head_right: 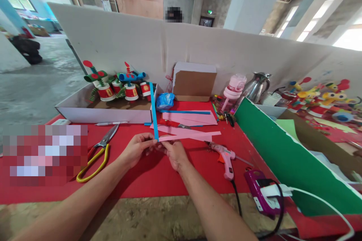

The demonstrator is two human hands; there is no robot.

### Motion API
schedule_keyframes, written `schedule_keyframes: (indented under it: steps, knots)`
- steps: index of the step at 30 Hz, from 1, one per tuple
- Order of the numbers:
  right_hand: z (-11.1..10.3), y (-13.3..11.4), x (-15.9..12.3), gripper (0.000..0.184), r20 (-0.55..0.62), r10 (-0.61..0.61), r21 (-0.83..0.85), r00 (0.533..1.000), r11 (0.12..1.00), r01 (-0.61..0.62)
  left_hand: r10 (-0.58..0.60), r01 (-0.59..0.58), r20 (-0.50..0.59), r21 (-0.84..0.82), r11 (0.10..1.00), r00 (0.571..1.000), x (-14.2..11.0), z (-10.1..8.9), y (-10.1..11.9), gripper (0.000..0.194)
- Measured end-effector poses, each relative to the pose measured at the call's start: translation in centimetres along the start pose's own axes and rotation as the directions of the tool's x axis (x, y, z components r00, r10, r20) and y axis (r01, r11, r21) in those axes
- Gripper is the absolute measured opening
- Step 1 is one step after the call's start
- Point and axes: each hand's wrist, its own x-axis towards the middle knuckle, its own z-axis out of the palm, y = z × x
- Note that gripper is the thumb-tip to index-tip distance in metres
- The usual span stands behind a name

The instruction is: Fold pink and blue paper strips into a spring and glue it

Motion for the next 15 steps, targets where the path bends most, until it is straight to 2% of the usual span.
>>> schedule_keyframes:
  steps: [15]
  knots:
    - [-0.05, 0.18, -0.03, 0.027, -0.001, 0.019, -0.056, 1.0, 0.998, -0.019, 0.003, 0.001, -0.052, 0.065, 0.998, 0.999, 0.01, 0.1, -0.17, 0.022]
